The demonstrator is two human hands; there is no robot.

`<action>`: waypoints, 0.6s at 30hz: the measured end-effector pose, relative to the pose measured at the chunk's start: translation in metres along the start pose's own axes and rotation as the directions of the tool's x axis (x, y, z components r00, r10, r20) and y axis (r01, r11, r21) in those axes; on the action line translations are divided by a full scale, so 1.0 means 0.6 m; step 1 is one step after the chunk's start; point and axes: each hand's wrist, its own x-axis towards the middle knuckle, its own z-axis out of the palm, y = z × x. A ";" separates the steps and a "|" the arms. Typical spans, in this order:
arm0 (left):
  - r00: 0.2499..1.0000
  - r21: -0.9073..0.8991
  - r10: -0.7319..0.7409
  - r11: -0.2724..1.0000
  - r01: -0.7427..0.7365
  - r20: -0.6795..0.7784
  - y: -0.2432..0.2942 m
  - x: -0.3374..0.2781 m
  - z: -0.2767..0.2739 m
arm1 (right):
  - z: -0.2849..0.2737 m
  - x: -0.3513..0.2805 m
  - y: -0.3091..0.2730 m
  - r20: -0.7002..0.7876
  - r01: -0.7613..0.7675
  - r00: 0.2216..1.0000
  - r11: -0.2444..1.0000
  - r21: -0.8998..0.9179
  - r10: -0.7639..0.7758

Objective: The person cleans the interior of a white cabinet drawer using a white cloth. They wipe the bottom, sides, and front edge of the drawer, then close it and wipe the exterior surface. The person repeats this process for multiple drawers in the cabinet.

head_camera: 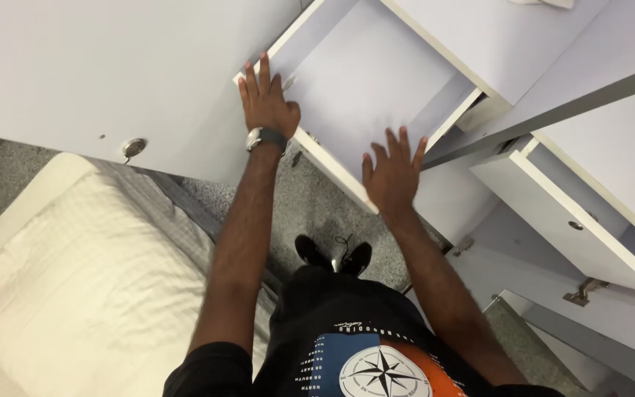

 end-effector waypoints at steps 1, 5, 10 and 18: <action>1.000 -0.002 0.002 1.000 -0.002 -0.004 -0.004 -0.013 -0.010 | -0.001 -0.009 -0.012 -0.004 0.001 1.000 1.000 -0.003 -0.001; 0.996 -0.015 -0.052 0.998 0.053 0.069 -0.034 -0.053 -0.038 | -0.010 -0.039 -0.064 0.041 0.019 0.999 1.000 0.010 -0.020; 0.997 -0.040 -0.049 0.998 0.051 0.056 -0.093 -0.118 -0.052 | -0.019 -0.083 -0.134 0.044 0.061 0.997 0.998 0.020 -0.062; 0.999 -0.130 -0.018 0.991 0.013 -0.034 -0.098 -0.142 -0.064 | -0.059 -0.078 -0.174 0.104 -0.049 0.994 0.984 0.169 0.031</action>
